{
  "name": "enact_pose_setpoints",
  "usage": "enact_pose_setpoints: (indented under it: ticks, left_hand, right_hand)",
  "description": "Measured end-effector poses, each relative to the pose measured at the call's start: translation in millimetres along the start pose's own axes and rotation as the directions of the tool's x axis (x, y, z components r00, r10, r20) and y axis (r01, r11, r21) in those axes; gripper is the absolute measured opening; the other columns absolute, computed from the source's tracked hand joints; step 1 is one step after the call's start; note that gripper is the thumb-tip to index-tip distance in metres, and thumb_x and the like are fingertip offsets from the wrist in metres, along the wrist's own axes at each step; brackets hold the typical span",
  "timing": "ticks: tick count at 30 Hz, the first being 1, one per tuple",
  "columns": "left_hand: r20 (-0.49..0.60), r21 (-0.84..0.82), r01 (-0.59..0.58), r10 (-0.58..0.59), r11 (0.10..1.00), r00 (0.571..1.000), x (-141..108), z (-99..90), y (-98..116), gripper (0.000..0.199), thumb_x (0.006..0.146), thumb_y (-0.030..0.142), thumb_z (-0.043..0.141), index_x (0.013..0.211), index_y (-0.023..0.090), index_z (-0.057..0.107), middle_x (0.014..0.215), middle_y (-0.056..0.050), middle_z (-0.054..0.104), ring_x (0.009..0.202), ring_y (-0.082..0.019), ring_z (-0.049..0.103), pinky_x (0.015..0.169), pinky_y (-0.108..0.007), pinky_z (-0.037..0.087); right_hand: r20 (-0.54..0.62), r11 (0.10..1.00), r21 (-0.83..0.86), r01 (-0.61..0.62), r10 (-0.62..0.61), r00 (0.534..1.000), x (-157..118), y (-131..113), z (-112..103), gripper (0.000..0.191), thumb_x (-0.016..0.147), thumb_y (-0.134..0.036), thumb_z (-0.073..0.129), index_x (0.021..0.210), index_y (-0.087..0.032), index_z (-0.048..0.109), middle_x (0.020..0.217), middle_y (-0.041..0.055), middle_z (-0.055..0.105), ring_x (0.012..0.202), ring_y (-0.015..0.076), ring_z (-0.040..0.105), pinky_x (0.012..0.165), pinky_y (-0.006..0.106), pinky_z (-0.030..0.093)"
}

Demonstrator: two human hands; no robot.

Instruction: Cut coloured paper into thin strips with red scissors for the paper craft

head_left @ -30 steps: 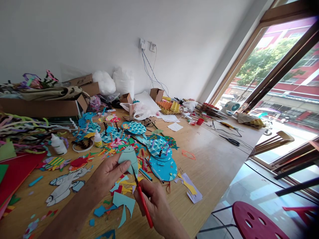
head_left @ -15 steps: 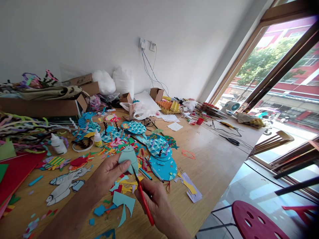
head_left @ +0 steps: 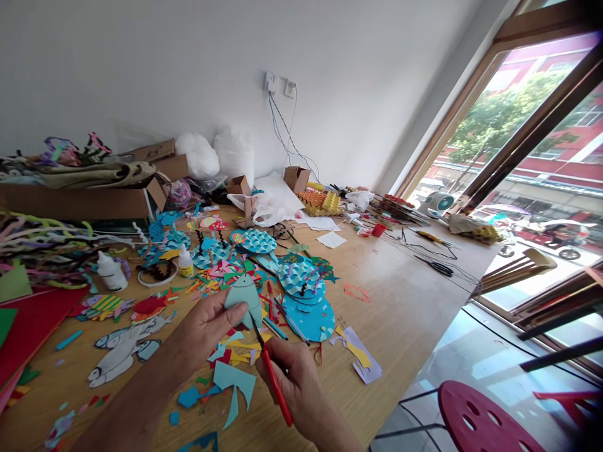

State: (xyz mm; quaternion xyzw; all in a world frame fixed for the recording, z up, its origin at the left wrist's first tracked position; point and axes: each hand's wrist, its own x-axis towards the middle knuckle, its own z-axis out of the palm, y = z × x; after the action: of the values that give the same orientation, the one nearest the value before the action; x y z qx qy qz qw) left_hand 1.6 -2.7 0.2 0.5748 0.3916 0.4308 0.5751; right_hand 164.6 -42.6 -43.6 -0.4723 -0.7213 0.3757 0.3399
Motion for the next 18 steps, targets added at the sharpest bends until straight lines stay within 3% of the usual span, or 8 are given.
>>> enact_pose_setpoints:
  ticks: [6,12,18]
  left_hand:
    - [0.014,-0.081,0.074,-0.073,0.994,0.997,-1,-2.8,6,0.014,0.072,0.031,0.059,0.08,0.021,0.065,0.068,0.001,0.064,0.064,-0.016,0.057,0.062,-0.026,0.045]
    - [0.002,-0.029,0.074,-0.074,0.997,0.997,2,-11.7,6,0.013,0.068,0.031,0.062,0.072,0.02,0.063,0.064,0.001,0.061,0.063,-0.017,0.057,0.064,-0.028,0.045]
    - [-0.063,-0.096,0.077,-0.083,0.992,0.995,-1,-5.1,6,0.012,0.068,0.031,0.062,0.065,0.019,0.06,0.056,0.003,0.056,0.061,-0.017,0.056,0.062,-0.027,0.044]
  right_hand:
    - [0.026,0.998,-0.061,0.021,-0.02,0.999,0,0,-4,0.033,0.087,-0.035,0.04,0.059,-0.017,0.036,0.054,-0.0057,0.033,0.052,0.0074,0.027,0.045,0.02,0.02]
    - [0.058,0.995,-0.092,0.028,-0.023,0.998,1,-1,-7,0.032,0.086,-0.032,0.041,0.059,-0.018,0.035,0.054,-0.0057,0.033,0.051,0.0075,0.026,0.044,0.021,0.02]
    - [0.06,0.991,0.124,-0.041,0.034,0.998,2,0,0,0.033,0.085,-0.036,0.043,0.058,-0.018,0.04,0.049,-0.0053,0.037,0.046,0.007,0.031,0.042,0.019,0.022]
